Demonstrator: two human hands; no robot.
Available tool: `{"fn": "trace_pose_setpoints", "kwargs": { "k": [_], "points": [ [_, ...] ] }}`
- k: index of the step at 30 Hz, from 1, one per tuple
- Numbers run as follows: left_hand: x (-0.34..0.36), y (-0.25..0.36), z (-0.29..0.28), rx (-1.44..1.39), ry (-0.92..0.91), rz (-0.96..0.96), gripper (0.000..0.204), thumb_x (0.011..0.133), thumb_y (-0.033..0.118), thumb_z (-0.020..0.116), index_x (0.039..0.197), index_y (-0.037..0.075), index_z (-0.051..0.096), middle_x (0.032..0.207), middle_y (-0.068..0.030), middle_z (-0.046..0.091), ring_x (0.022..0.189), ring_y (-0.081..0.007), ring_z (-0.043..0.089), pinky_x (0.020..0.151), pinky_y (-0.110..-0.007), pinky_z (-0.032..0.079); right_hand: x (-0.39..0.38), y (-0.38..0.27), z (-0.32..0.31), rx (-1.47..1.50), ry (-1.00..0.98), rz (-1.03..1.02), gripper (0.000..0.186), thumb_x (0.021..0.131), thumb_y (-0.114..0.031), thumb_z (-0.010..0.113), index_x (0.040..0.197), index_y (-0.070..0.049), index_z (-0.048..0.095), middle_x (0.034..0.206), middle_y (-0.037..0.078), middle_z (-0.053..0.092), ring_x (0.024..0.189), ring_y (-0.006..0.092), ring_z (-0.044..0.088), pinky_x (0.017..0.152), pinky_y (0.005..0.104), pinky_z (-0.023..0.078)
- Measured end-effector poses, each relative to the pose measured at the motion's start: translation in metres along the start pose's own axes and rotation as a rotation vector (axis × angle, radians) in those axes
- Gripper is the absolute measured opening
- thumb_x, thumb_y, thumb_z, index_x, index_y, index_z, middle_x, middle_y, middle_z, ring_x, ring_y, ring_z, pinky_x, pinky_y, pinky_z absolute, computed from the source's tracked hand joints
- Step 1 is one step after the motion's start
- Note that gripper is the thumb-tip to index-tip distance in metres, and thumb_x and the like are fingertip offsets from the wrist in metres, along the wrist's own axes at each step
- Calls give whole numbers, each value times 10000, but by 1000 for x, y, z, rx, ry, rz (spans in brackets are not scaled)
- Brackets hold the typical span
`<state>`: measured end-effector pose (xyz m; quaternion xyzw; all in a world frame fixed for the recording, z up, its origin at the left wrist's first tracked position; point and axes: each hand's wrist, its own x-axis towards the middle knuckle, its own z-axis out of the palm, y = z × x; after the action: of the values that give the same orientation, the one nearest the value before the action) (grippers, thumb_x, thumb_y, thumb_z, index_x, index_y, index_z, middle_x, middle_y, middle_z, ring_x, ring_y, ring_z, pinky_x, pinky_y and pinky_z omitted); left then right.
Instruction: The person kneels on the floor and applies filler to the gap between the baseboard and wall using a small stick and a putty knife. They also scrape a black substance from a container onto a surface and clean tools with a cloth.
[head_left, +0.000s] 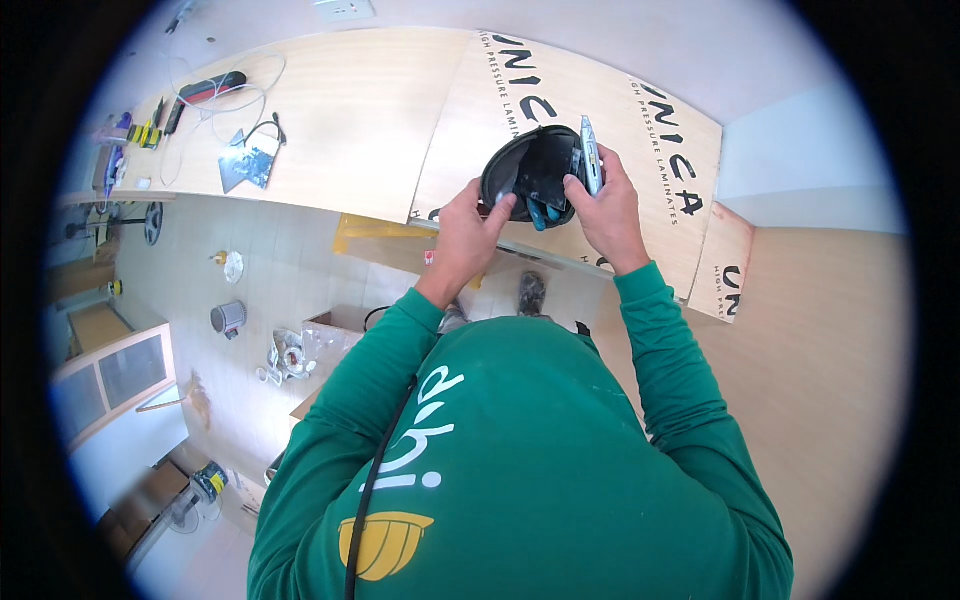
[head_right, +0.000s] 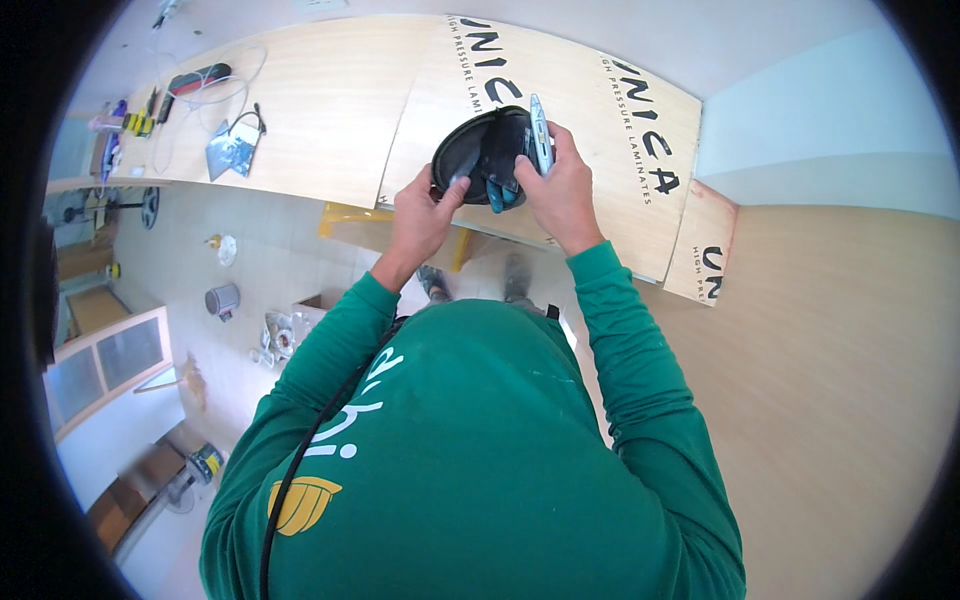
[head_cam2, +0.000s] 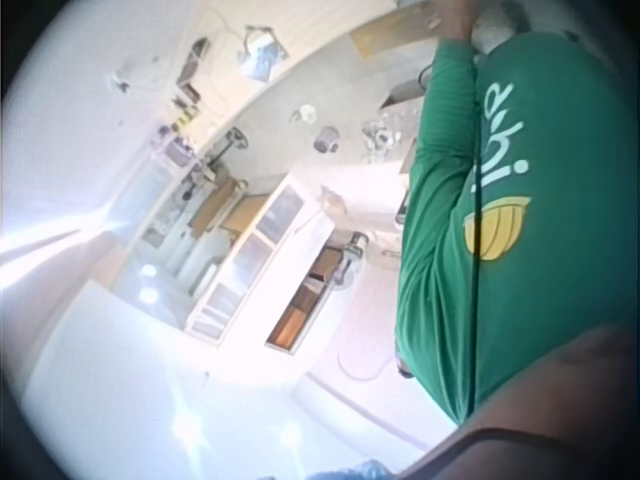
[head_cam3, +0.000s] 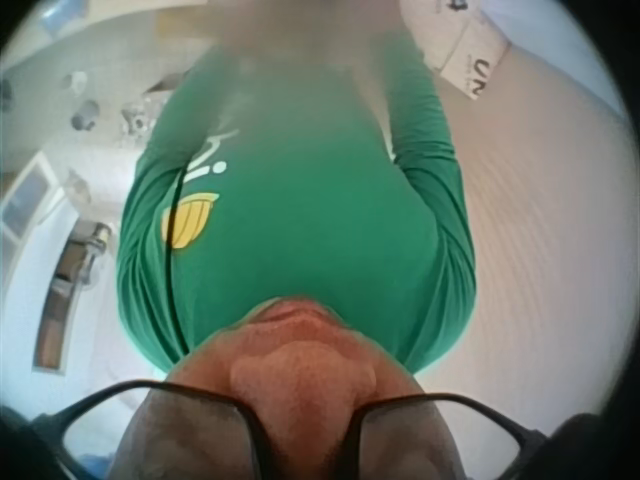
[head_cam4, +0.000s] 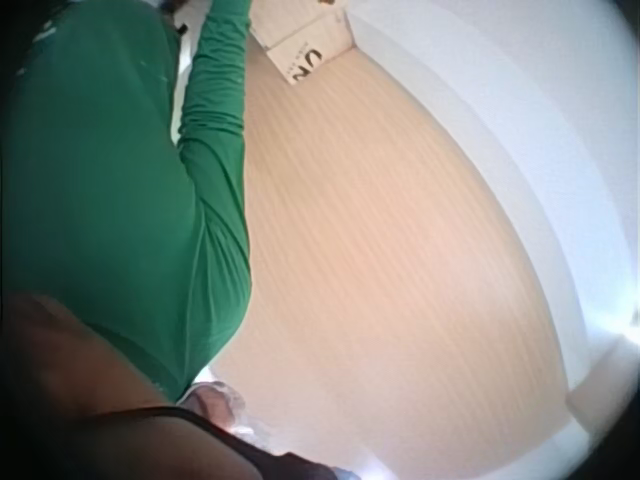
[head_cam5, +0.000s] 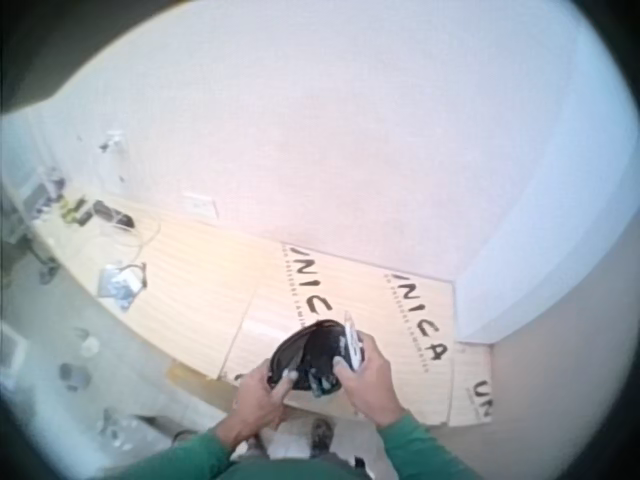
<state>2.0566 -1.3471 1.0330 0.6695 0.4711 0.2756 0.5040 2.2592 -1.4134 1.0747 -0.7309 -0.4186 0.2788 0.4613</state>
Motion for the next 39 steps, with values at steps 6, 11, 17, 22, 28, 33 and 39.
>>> {"fn": "trace_pose_setpoints", "kwargs": {
  "k": [6,11,17,22,28,33,39],
  "points": [
    [4,13,1,-71,89,-80,293,1016,190,709,1203,-34,682,814,-164,760,668,-230,740,633,-361,568,6,2,0,14,-3,-15,574,927,-154,754,1418,55,544,1096,135,716,945,177,669,882,324,552],
    [12,27,-2,96,96,175,215,1024,153,690,1165,-8,709,806,-105,727,700,-146,705,639,-319,560,2,8,3,45,46,-90,539,910,-146,752,1387,21,567,1093,150,728,968,199,697,875,347,563],
    [24,30,87,511,-56,673,156,870,187,702,975,77,665,869,-121,654,824,-315,713,692,-434,597,-12,69,-37,240,42,160,351,993,-105,676,1316,-7,578,975,31,661,696,76,575,570,238,462],
    [17,18,122,486,-273,572,332,906,233,723,1173,46,660,1043,-180,642,1031,-354,686,785,-476,602,-26,101,-66,205,190,300,316,1056,-179,616,1330,-35,555,849,-8,553,552,26,448,440,209,334],
    [-11,3,65,64,-194,534,418,986,263,691,1331,27,664,1194,-165,688,1150,-337,661,894,-444,586,-22,4,-42,280,-36,90,265,1150,-310,467,1200,-68,561,918,24,625,659,49,538,501,206,409],
    [-57,-10,-73,-398,-31,-58,378,1099,270,561,1385,56,683,1219,-89,731,975,-168,699,841,-353,587,-30,-70,60,665,-545,450,601,1131,-580,345,1294,-65,609,754,-15,569,524,72,455,441,221,327],
    [-135,-52,-203,-769,270,10,473,1149,320,490,1492,5,570,1163,-71,737,962,-164,695,894,-338,572,-79,-135,211,751,-1044,607,590,1136,-550,355,1265,-41,625,775,5,579,605,102,506,514,241,397]
  ]
}}
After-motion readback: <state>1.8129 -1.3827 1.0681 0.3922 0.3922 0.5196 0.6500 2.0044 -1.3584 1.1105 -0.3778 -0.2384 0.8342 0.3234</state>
